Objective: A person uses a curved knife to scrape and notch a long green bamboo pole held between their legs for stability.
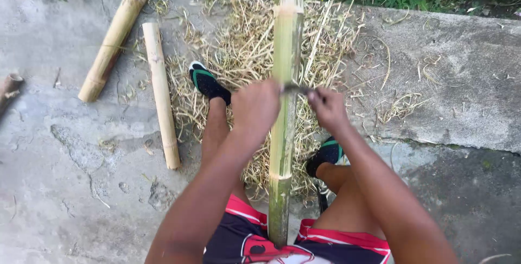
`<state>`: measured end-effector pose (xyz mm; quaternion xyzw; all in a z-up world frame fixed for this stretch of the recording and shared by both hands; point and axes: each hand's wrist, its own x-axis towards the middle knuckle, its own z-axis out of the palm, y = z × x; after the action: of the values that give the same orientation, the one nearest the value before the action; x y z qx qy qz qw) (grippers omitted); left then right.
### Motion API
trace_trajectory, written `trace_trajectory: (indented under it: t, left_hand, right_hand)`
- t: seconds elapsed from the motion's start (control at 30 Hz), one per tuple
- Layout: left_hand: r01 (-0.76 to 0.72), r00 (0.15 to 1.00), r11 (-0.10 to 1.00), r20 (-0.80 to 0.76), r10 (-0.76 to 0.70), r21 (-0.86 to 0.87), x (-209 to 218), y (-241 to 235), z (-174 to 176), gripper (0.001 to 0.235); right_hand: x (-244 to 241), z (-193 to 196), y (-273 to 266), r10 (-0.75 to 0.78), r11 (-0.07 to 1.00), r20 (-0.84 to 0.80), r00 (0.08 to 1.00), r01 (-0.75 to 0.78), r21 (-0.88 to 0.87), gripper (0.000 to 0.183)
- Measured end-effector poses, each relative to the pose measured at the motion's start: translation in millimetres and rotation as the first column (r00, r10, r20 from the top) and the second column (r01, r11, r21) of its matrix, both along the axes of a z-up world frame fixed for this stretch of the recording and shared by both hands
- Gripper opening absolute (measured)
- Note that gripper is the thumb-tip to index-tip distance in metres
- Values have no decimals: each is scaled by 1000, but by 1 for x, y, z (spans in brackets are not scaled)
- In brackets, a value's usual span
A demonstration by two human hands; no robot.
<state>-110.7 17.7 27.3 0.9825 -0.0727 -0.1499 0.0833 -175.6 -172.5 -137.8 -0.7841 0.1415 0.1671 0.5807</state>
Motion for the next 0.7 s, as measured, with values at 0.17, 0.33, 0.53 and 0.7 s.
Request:
trace_trajectory:
  t: [0.17, 0.33, 0.53, 0.7]
  left_hand:
    - [-56, 998, 995, -20, 55, -83, -3, 3, -7, 28]
    - [-89, 965, 983, 230, 126, -161, 99, 1, -32, 21]
    - [-73, 925, 991, 363, 109, -111, 131, -2, -24, 20]
    - [-67, 914, 993, 393, 99, -94, 124, 3, -22, 20]
  right_hand:
    - [14, 11, -6, 115, 993, 167, 979, -115, -10, 47]
    - [119, 36, 5, 26, 1000, 244, 969, -27, 2, 38]
    - [145, 23, 8, -56, 989, 391, 919, -4, 151, 35]
    - [139, 37, 4, -19, 990, 349, 937, -31, 136, 35]
